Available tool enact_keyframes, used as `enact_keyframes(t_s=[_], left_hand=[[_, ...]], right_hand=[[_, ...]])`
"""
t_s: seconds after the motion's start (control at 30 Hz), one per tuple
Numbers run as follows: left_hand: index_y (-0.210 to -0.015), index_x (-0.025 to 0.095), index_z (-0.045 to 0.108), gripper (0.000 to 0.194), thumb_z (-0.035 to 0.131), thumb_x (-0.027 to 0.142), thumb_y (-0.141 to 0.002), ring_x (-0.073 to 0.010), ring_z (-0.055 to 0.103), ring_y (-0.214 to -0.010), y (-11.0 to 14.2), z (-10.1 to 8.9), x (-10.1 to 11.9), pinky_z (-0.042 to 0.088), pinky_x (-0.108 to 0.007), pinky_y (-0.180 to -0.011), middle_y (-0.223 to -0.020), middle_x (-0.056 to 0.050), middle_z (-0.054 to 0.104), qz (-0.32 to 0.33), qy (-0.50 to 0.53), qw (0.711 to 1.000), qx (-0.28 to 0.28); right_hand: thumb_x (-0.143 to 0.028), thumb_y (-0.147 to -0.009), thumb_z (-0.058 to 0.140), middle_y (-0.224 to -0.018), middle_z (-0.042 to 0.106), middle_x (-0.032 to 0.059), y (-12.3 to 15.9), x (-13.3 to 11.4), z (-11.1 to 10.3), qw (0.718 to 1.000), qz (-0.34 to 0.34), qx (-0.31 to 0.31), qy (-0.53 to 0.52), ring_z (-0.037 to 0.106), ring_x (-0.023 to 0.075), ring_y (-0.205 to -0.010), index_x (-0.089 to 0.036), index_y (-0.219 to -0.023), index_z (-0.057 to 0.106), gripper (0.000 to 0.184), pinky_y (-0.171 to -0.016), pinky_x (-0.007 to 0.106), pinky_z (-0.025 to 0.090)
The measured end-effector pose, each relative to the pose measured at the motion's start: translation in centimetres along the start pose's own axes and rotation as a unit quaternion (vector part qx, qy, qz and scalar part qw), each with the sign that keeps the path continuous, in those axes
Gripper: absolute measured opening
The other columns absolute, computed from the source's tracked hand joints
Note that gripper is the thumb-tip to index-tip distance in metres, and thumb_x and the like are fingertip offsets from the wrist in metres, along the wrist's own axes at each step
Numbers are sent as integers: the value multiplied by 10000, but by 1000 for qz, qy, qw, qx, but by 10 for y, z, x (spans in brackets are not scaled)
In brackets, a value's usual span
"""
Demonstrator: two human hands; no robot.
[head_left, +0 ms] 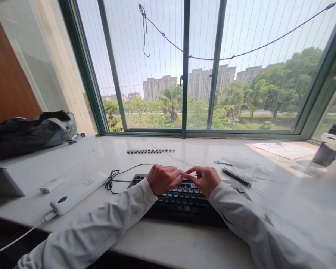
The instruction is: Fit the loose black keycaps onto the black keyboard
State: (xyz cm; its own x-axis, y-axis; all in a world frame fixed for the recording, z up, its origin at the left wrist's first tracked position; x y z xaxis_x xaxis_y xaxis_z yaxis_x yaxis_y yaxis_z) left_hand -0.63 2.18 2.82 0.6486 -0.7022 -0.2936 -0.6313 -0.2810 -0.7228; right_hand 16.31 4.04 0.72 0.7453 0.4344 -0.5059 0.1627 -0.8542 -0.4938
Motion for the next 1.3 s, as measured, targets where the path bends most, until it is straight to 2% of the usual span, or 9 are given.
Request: enact_keyframes(t_s=[0.13,0.23,0.3,0.4,0.5,0.57,0.77,1.0,1.3], left_hand=[[-943,301,734,163,594,338,-870,-92,638,-586,2,1,-4,403,-212,-502,-781,53,712,-54,82,995,9],[-948,262,747,182,601,348,-880,-105,685,-794,1,6,-9,510,-205,-711,-958,7,723,-93,204,974,11],[-934,229,753,187,617,342,-872,-131,683,-914,0,9,-10,513,-228,-840,-1033,-28,722,-108,273,956,7],[-946,222,754,195,656,352,-840,-146,692,-874,-1,14,-12,530,-231,-774,-1001,-30,740,-160,320,934,-18],[-962,229,749,209,672,366,-824,-114,670,-681,0,15,-12,504,-206,-624,-895,1,754,-196,324,924,-46],[-965,225,748,224,691,372,-806,-99,643,-622,1,15,-12,484,-199,-604,-876,7,755,-196,308,930,-47],[-966,274,742,252,687,447,-790,-113,674,-696,4,20,-16,477,-201,-682,-877,40,754,-190,246,947,-76],[-830,264,760,158,709,399,-766,-141,690,-782,4,33,-10,481,-211,-710,-809,42,750,-187,293,927,-142],[-765,241,742,103,709,338,-762,-140,698,-756,6,32,-6,472,-199,-691,-746,42,745,-204,310,916,-150]], right_hand=[[-645,-774,557,-463,394,-54,-1,3,-3,1000,-11,2,-29,337,89,-462,-228,-806,759,465,-500,246,246],[-630,-786,543,-455,367,-57,0,2,-6,999,-25,3,-26,311,87,-458,-217,-805,760,467,-496,245,239],[-610,-792,539,-446,348,-60,0,1,-7,999,-29,-1,-24,301,87,-453,-206,-803,759,460,-495,244,239],[-573,-795,538,-440,325,-64,0,-1,-6,999,-26,-13,-32,290,87,-455,-189,-809,757,442,-493,243,237],[-531,-788,561,-446,313,-69,1,-3,-6,999,-19,-23,-45,277,85,-461,-185,-857,762,406,-495,242,235],[-495,-794,570,-449,317,-69,1,-3,-5,998,-19,-32,-47,279,85,-464,-195,-897,766,373,-501,241,240],[-400,-811,574,-466,393,-56,0,0,-5,999,-5,-41,4,340,90,-479,-237,-917,771,277,-539,243,276],[-332,-798,603,-512,509,-36,1,4,2,994,3,-96,50,424,92,-506,-245,-868,773,204,-547,232,309],[-375,-748,710,-507,523,-60,1,8,5,984,-49,-166,51,444,76,-504,-271,-944,764,228,-572,213,324]])
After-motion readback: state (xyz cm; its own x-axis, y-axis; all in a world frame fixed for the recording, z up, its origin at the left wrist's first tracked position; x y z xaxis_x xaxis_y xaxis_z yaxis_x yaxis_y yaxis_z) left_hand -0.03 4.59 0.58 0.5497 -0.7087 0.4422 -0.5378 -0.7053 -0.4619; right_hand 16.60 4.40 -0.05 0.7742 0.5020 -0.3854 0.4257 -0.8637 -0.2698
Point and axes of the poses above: each hand's wrist, its own y-axis away from the middle knuckle, its own z-axis out of the palm, x = y × z, the point moved 4 cm from there along -y, towards the middle knuckle
